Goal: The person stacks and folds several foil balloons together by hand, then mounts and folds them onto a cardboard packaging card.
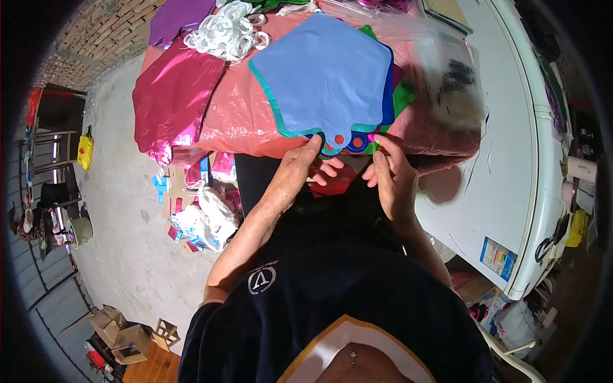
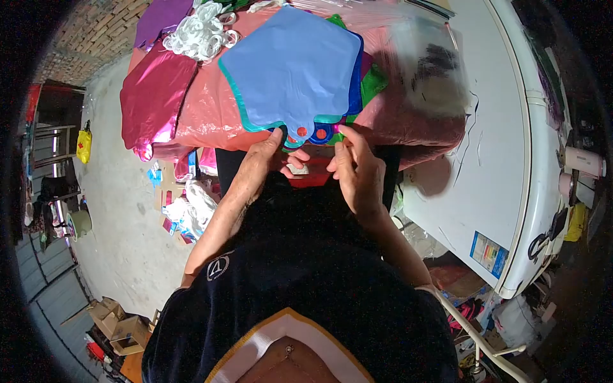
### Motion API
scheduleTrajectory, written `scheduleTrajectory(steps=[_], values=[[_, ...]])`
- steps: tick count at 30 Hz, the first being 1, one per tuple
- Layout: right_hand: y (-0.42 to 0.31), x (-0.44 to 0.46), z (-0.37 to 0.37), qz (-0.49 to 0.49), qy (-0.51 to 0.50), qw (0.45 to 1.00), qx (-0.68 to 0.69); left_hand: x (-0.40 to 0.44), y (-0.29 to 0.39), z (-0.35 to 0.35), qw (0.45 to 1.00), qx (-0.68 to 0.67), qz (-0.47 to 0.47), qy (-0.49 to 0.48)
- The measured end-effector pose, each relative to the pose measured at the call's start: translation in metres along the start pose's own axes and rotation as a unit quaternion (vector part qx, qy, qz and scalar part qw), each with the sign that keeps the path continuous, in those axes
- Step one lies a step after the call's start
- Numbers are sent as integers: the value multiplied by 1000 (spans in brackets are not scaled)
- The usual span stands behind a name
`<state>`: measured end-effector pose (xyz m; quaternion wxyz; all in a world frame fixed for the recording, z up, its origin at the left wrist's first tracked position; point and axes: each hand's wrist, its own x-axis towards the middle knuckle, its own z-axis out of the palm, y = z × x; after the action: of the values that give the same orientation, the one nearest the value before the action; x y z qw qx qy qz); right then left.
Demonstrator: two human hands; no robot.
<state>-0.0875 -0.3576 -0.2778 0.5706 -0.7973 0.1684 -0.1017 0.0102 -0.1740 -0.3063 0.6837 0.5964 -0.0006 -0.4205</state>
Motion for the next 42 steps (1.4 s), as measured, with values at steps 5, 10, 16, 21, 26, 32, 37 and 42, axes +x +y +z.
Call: scheduleTrajectory(steps=[5, 10, 16, 21, 26, 32, 37, 42], values=[[-6, -4, 8, 75, -94, 988, 102, 8, 0, -5, 999, -30, -22, -16], [-3, -7, 3, 84, -79, 990, 87, 8, -2, -6, 998, -8, -49, -35], [-2, -8, 16, 39, -111, 988, 102, 10, -2, 0, 998, -20, -28, -53], [-2, -6, 12, 15, -54, 998, 24, 16, -4, -7, 996, -33, -47, -75], [2, -10, 32, -98, -74, 992, 20, 14, 4, 1, 995, -86, -41, -40], [8, -14, 15, -29, -65, 997, -8, 21, 3, -3, 989, -100, -60, -91], [8, -13, 23, -119, -53, 989, -68, 21, 6, -2, 989, -97, -86, -73], [3, -7, 8, -160, -12, 972, -171, 19, 15, 2, 979, -140, -85, -120]])
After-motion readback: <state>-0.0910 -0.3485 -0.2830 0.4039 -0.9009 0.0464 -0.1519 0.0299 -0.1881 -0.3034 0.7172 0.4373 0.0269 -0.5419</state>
